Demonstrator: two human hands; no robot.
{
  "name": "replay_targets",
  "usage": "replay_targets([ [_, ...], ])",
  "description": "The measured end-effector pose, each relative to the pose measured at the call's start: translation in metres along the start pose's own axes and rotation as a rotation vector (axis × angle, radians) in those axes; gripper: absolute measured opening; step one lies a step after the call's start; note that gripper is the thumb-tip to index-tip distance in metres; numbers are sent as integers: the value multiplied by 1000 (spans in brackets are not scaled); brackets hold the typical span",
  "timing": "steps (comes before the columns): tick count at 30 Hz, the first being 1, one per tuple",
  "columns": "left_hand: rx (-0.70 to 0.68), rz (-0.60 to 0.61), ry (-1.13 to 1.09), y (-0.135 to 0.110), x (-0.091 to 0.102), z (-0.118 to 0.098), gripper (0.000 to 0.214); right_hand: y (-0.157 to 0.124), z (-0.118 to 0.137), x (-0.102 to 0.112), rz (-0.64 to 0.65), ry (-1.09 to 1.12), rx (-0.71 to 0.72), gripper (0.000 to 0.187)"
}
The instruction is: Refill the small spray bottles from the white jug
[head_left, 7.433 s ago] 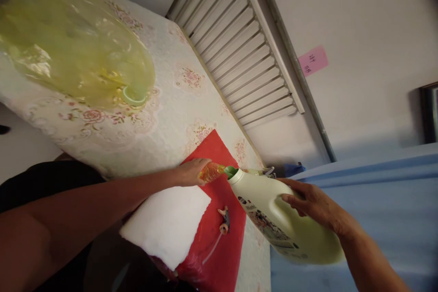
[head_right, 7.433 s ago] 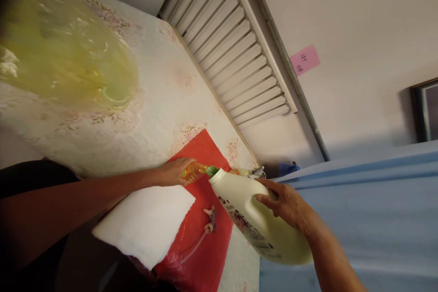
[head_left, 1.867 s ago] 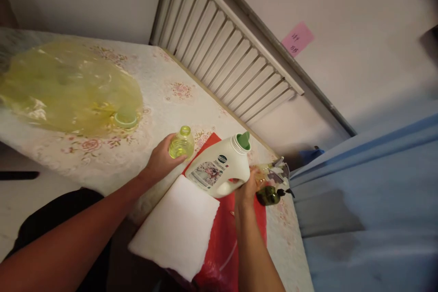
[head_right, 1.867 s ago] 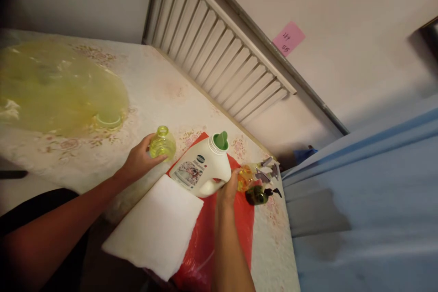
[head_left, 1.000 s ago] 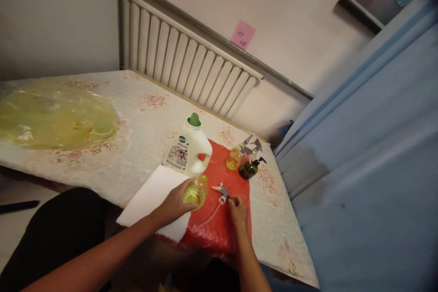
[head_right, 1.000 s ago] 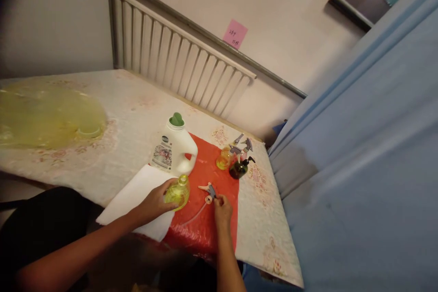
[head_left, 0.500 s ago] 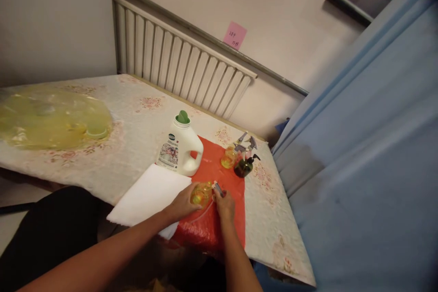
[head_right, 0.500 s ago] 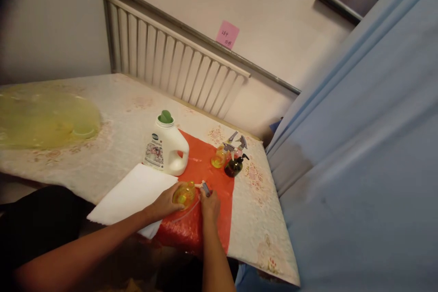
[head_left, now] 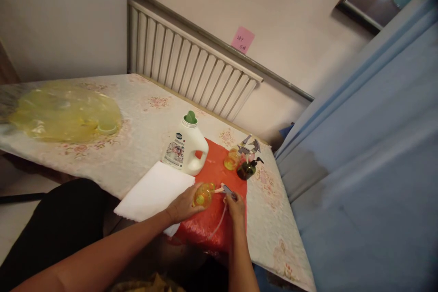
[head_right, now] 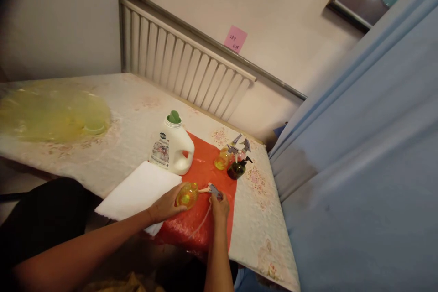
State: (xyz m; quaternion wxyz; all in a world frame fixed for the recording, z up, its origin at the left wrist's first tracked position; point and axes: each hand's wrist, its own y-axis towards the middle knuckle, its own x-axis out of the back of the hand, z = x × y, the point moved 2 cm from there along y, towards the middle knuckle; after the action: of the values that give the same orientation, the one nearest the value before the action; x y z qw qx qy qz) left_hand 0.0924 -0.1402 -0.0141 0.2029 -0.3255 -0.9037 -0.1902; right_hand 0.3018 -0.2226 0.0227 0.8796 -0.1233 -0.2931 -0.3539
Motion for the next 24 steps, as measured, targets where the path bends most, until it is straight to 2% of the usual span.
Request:
replay_targets([
  [4, -31, -22, 34, 1, -5, 7, 83, -24, -11, 14, -34, 266, -37, 68],
  [8, -38, -24, 47, 0, -6, 9, 82, -44, -20, 15, -24, 780, -115, 59],
  [10, -45, -25, 46, 0, -6, 8, 81, -49, -22, 14, -28, 912, -149, 57],
  [15, -61, -25, 50, -1, -5, 8, 83, -53, -27, 15, -98, 968, -140, 60],
  [18, -72, -27, 47, -1, -5, 10, 82, -52, -26, 18, -131, 902, -96, 57],
  [22, -75, -36, 46, -2, -5, 9, 82, -51, -5, 32, -158, 745, 22, 55],
  [24, -80, -38, 49, -2, -5, 9, 83, -52, 13, 43, -225, 670, 72, 56],
])
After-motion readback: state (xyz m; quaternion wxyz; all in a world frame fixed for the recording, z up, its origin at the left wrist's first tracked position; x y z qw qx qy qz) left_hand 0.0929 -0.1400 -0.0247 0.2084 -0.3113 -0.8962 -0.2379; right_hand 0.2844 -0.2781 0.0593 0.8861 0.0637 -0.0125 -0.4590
